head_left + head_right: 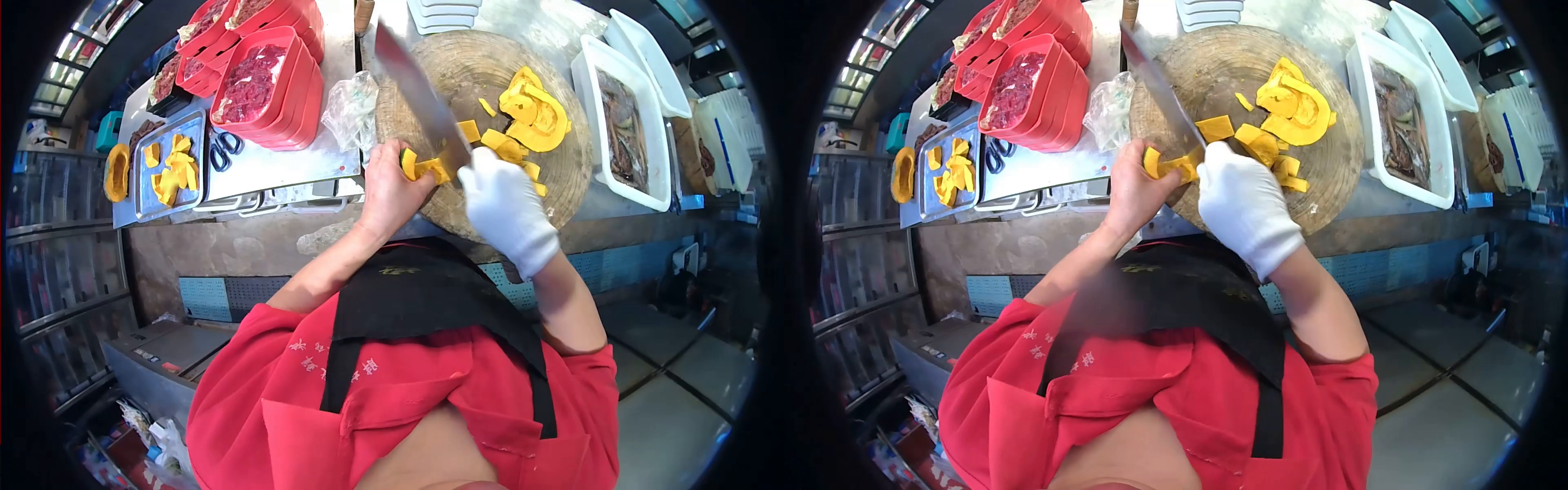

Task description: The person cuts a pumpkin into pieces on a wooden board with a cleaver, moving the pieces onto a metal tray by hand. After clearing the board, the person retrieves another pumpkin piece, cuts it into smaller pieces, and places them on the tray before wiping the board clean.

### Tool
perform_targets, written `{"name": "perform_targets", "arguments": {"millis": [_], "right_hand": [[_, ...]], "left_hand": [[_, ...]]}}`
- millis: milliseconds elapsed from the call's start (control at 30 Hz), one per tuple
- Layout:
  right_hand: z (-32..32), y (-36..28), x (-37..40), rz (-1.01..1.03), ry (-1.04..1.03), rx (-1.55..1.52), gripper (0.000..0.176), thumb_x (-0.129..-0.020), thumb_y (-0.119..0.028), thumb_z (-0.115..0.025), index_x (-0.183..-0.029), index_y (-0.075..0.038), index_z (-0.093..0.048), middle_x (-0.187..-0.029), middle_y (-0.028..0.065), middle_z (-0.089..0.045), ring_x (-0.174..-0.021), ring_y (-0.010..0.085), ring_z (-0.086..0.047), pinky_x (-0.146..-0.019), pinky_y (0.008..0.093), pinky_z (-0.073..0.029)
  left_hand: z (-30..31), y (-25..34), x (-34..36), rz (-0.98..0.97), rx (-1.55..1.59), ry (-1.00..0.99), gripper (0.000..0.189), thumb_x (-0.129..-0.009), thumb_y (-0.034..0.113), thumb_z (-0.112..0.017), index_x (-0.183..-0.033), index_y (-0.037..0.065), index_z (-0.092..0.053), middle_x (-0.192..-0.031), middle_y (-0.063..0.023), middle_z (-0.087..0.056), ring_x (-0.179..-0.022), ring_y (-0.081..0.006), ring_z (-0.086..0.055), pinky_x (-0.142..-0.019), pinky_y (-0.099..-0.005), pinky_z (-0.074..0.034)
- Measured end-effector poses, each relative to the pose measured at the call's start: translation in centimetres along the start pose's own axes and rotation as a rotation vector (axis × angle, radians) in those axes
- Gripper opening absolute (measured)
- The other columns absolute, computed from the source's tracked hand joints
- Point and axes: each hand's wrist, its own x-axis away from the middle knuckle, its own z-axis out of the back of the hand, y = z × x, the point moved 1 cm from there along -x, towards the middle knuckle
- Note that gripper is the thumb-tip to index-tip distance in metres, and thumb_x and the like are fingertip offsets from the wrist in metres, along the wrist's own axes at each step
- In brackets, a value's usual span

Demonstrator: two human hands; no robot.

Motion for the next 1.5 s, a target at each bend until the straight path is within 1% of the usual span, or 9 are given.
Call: {"name": "perform_targets", "arguments": {"millis": [200, 300, 367, 633, 767, 900, 1033, 1200, 1500], "right_hand": [[-0.8, 2.7, -1.2, -0.069, -0.019, -0.102, 0.018, -0.087, -0.017, -0.058, -0.089, 0.0, -0.058, -0.077, 0.0278, -0.062, -0.077, 0.047, -0.06, -0.069, 0.0506, -0.047], [0.7, 1.5, -0.2, -0.526, -0.095, -0.73, 0.011, -0.091, -0.014, -0.055, -0.085, -0.004, -0.056, -0.057, -0.0001, -0.046, -0.042, 0.0067, -0.044, -0.038, 0.026, -0.035], [0.1, 1.9, 0.1, -0.6, -0.056, -0.745, 0.011, -0.093, -0.013, -0.053, -0.088, -0.004, -0.056, -0.053, -0.0014, -0.043, -0.038, 0.0083, -0.04, -0.036, 0.0256, -0.032], [-0.9, 1.6, 0.9, -0.568, 0.015, -0.647, 0.007, -0.095, -0.008, -0.05, -0.096, -0.002, -0.053, -0.052, 0.0011, -0.045, -0.036, 0.0104, -0.04, -0.034, 0.0268, -0.033], [-1.1, 1.1, 1.0, -0.622, 0.055, -0.663, 0.008, -0.095, -0.009, -0.052, -0.096, -0.002, -0.054, -0.052, 0.001, -0.045, -0.036, 0.0105, -0.041, -0.035, 0.0265, -0.034], [-0.4, 0.4, 1.9, -0.62, 0.148, -0.685, 0.01, -0.093, -0.011, -0.056, -0.09, -0.002, -0.058, -0.052, 0.0001, -0.047, -0.038, 0.0094, -0.043, -0.037, 0.0263, -0.034], [3.9, 0.7, 4.7, -0.6, 0.366, -0.532, 0.01, -0.094, -0.01, -0.057, -0.088, -0.001, -0.059, -0.054, -0.0011, -0.05, -0.043, 0.0074, -0.044, -0.043, 0.0236, -0.035], [6.7, 3.9, 9.2, -0.644, 0.693, -0.69, 0.01, -0.092, -0.008, -0.059, -0.086, -0.001, -0.058, -0.056, 0.0009, -0.051, -0.043, 0.0074, -0.044, -0.042, 0.0231, -0.035], [6.3, 7.5, 13.9, -0.728, 0.666, -0.838, 0.012, -0.092, -0.008, -0.059, -0.082, -0.001, -0.056, -0.054, 0.0015, -0.051, -0.043, 0.0077, -0.046, -0.043, 0.0236, -0.036]], "left_hand": [[1.5, -0.9, -0.2, 0.368, 0.432, -0.198, 0.029, -0.073, 0.008, -0.073, -0.094, 0.005, -0.053, -0.089, -0.0122, -0.063, -0.074, -0.0285, -0.065, -0.064, -0.0345, -0.053], [4.9, -4.5, 0.0, 0.716, 1.093, -0.278, 0.024, -0.079, 0.003, -0.068, -0.098, 0.009, -0.054, -0.095, -0.0103, -0.063, -0.081, -0.0266, -0.066, -0.065, -0.0345, -0.057], [10.4, -8.9, 1.1, 0.901, 1.481, -0.104, 0.024, -0.08, 0.002, -0.066, -0.101, 0.009, -0.056, -0.099, -0.013, -0.062, -0.091, -0.0282, -0.064, -0.066, -0.0383, -0.058], [27.8, -28.4, -1.3, 0.806, 0.908, 0.906, 0.033, -0.074, -0.005, -0.061, -0.104, 0.002, -0.05, -0.104, -0.0181, -0.059, -0.087, -0.0341, -0.064, -0.056, -0.0439, -0.056], [33.7, -34.5, -6.6, 0.627, 0.866, 1.019, 0.048, -0.077, 0.01, -0.074, -0.116, -0.001, -0.049, -0.113, -0.0204, -0.057, -0.093, -0.0334, -0.063, -0.067, -0.0467, -0.056], [38.8, -42.8, -8.8, 0.713, -0.248, 0.981, 0.081, -0.076, 0.045, -0.077, -0.13, -0.006, -0.044, -0.106, -0.0223, -0.062, -0.101, -0.0272, -0.06, -0.087, -0.0384, -0.048], [25.4, -17.5, -9.6, -0.06, 0.229, 1.038, 0.03, -0.086, 0.007, -0.069, -0.111, -0.003, -0.055, -0.09, -0.0063, -0.058, -0.077, -0.0141, -0.056, -0.063, -0.0267, -0.049], [5.3, 0.6, -7.2, -0.591, 0.157, 0.12, 0.02, -0.077, 0.003, -0.073, -0.096, 0.003, -0.067, -0.096, -0.0079, -0.067, -0.086, -0.0197, -0.062, -0.078, -0.03, -0.049], [-7.9, 6.9, -8.3, -0.95, -0.441, -0.631, 0.052, -0.069, 0.022, -0.077, -0.119, 0.02, -0.064, -0.083, -0.007, -0.056, -0.092, -0.026, -0.055, -0.083, -0.0374, -0.04]]}}
